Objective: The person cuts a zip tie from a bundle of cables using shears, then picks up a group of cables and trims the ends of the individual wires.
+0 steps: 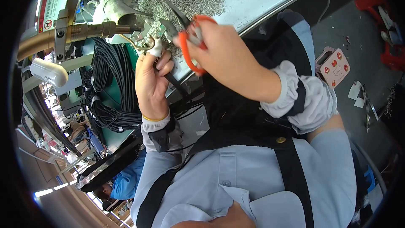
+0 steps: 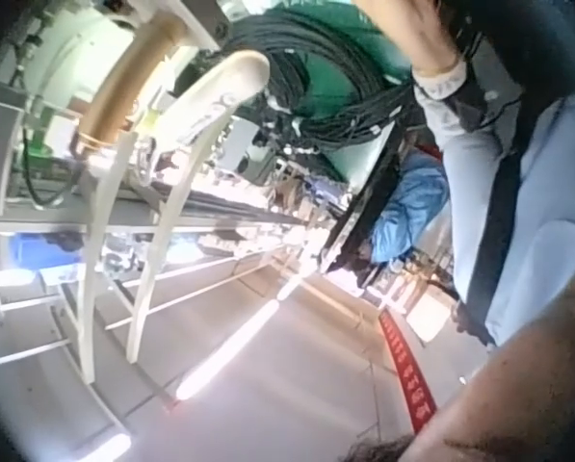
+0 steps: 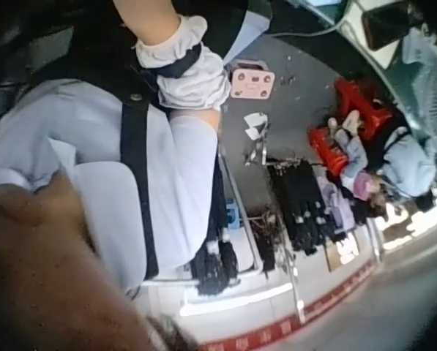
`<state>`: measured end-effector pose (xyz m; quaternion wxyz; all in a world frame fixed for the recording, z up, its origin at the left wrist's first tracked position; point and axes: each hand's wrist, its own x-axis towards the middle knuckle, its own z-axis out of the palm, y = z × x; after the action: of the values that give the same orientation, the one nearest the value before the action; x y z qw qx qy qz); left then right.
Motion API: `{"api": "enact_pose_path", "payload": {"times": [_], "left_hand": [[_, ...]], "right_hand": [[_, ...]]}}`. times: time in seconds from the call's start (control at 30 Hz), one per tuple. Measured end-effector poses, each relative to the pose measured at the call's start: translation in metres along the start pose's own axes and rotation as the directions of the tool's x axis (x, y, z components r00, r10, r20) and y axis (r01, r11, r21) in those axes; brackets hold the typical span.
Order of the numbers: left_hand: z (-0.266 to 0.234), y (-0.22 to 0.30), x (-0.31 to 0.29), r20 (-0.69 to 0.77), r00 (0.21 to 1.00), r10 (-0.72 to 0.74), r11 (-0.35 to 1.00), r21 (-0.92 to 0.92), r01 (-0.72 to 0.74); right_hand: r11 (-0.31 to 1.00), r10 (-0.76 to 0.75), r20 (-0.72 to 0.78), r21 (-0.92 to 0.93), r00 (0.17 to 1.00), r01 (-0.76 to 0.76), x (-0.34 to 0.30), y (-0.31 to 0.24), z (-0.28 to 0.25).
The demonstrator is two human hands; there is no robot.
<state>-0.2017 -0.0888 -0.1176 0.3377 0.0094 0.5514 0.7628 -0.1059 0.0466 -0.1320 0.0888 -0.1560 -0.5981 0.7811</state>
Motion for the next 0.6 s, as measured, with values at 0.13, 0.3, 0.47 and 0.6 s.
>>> {"api": "enact_pose_path", "payload": {"times": [0.13, 0.3, 0.47, 0.6], "left_hand": [[-0.001, 0.008, 0.01, 0.008, 1.0, -0.028, 0.999, 0.02, 0.028], [-0.011, 0.017, 0.019, 0.047, 0.991, -0.129, 0.991, 0.038, 0.127], [-0.012, 0.018, 0.018, 0.073, 0.989, -0.132, 0.991, 0.024, 0.13], [-0.007, 0.018, 0.015, 0.001, 0.995, -0.103, 0.993, 0.062, 0.103]], "right_hand": [[0.911, -0.258, -0.028, -0.34, 0.966, 0.233, 0.038, 0.0, 0.001], [0.903, -0.241, 0.045, -0.355, 0.97, 0.241, 0.053, 0.005, 0.003], [0.931, -0.135, 0.083, -0.332, 0.987, 0.155, 0.053, -0.005, 0.003], [0.943, -0.133, 0.085, -0.296, 0.987, 0.153, 0.054, -0.004, 0.004]]}}
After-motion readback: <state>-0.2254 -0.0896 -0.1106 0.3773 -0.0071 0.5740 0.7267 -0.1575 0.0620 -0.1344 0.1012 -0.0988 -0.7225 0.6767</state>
